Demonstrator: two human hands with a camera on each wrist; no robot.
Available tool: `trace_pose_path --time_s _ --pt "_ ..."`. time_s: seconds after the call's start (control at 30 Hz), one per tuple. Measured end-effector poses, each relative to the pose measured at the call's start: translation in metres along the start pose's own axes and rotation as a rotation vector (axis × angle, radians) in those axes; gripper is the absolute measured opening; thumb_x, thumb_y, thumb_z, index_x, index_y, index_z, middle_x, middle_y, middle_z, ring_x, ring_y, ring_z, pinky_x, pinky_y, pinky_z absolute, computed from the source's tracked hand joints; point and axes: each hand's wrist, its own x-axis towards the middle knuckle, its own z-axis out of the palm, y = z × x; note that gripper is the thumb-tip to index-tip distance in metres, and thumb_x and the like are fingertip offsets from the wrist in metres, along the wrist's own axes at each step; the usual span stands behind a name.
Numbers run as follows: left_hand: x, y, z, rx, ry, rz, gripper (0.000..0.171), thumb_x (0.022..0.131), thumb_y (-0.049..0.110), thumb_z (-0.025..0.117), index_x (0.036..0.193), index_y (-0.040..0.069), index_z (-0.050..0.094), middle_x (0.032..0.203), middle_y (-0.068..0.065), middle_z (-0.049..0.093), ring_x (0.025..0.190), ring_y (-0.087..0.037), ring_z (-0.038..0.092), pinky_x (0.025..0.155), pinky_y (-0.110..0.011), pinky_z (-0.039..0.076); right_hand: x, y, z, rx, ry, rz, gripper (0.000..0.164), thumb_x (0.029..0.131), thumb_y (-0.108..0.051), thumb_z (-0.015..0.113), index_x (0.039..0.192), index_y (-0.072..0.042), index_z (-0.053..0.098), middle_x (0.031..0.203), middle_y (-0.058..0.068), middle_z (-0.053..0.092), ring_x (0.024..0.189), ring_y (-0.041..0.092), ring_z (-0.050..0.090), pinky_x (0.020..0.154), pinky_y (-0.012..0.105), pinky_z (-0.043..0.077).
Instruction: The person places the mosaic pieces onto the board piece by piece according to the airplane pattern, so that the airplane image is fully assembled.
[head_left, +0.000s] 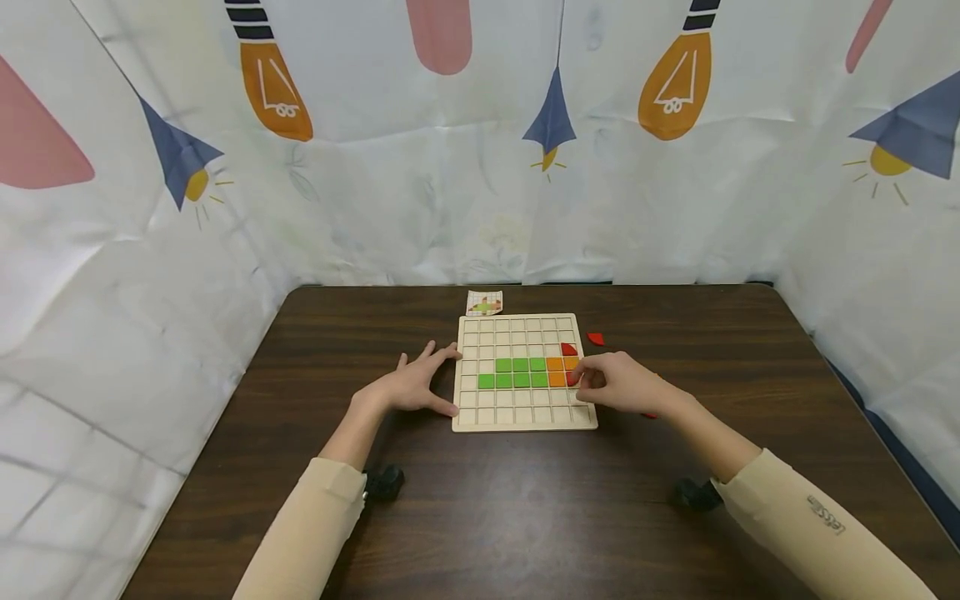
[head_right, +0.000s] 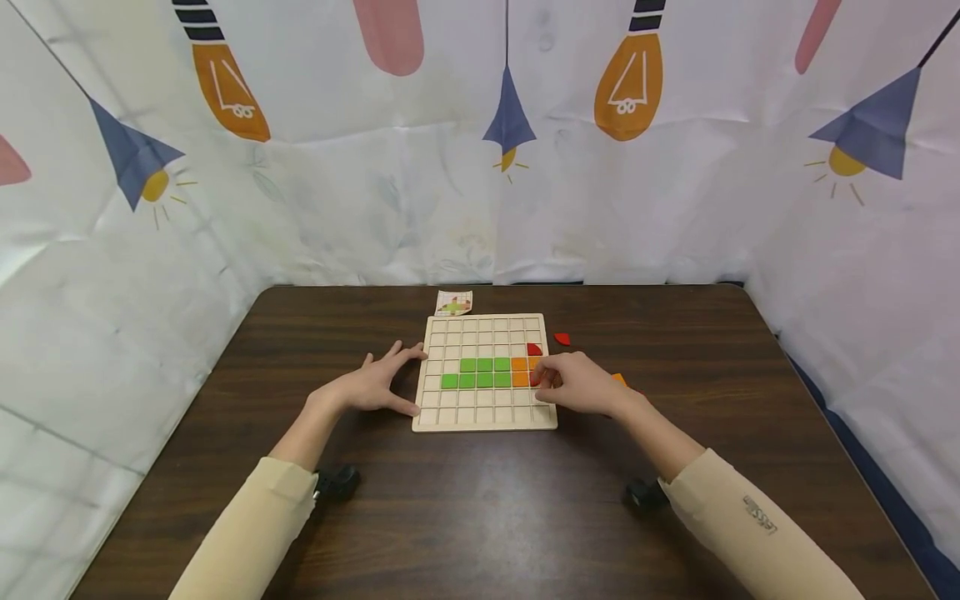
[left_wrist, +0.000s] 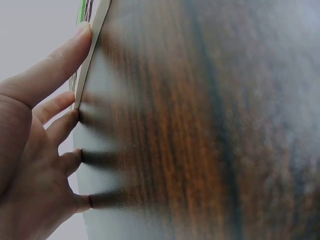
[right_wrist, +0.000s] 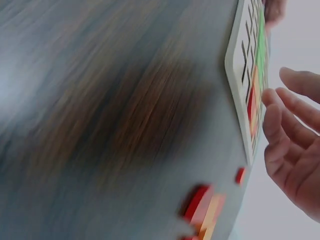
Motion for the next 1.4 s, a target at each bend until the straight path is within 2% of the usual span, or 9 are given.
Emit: trace_pose_path --time_s 0.4,0.63,1.0,1.4 --pt "0.003 0.003 -0.001 -0.002 -0.004 0.004 0.098 0.083 0.043 0.087 0.159 0.016 0.033 0.171 -0.008 0.012 0.156 -0.035 -0.004 0.114 -0.072 -0.007 -0.055 0.038 -0.035 0.046 -0.009 0.125 0.023 0.1 -0.02 0.071 0.118 -0.006 0.071 0.096 -0.004 0.068 0.086 0.017 0.063 0.073 0.032 0.054" --pt "0.002 0.003 -0.001 0.001 -0.006 -0.005 0.098 0.083 0.043 0.087 0.16 0.016 0.033 0.171 -0.007 0.011 0.156 -0.034 -0.005 0.115 -0.072 -0.007 -0.076 0.053 -0.049 0.028 0.002 0.168 0.022 0.099 -0.019 0.071 0.118 -0.007 0.071 0.101 -0.003 0.07 0.089 0.016 0.064 0.077 0.031 0.054" --pt "0.002 0.001 0.0 -0.003 -0.007 0.003 0.097 0.083 0.043 0.087 0.159 0.015 0.033 0.171 -0.008 0.012 0.156 -0.035 -0.006 0.114 -0.072 -0.008 -0.09 0.076 -0.059 0.054 0.009 0.206 0.018 0.092 -0.009 0.078 0.108 -0.005 0.072 0.093 0.0 0.067 0.083 0.016 0.061 0.073 0.028 0.052" --pt "0.001 0.0 -0.001 0.003 -0.006 -0.009 0.099 0.082 0.044 0.087 0.16 0.016 0.032 0.171 -0.008 0.011 0.156 -0.034 -0.004 0.115 -0.071 -0.007 -0.09 0.086 -0.053 0.055 -0.005 0.208 0.021 0.091 -0.009 0.079 0.11 -0.007 0.072 0.092 0.001 0.064 0.081 0.015 0.058 0.07 0.029 0.05"
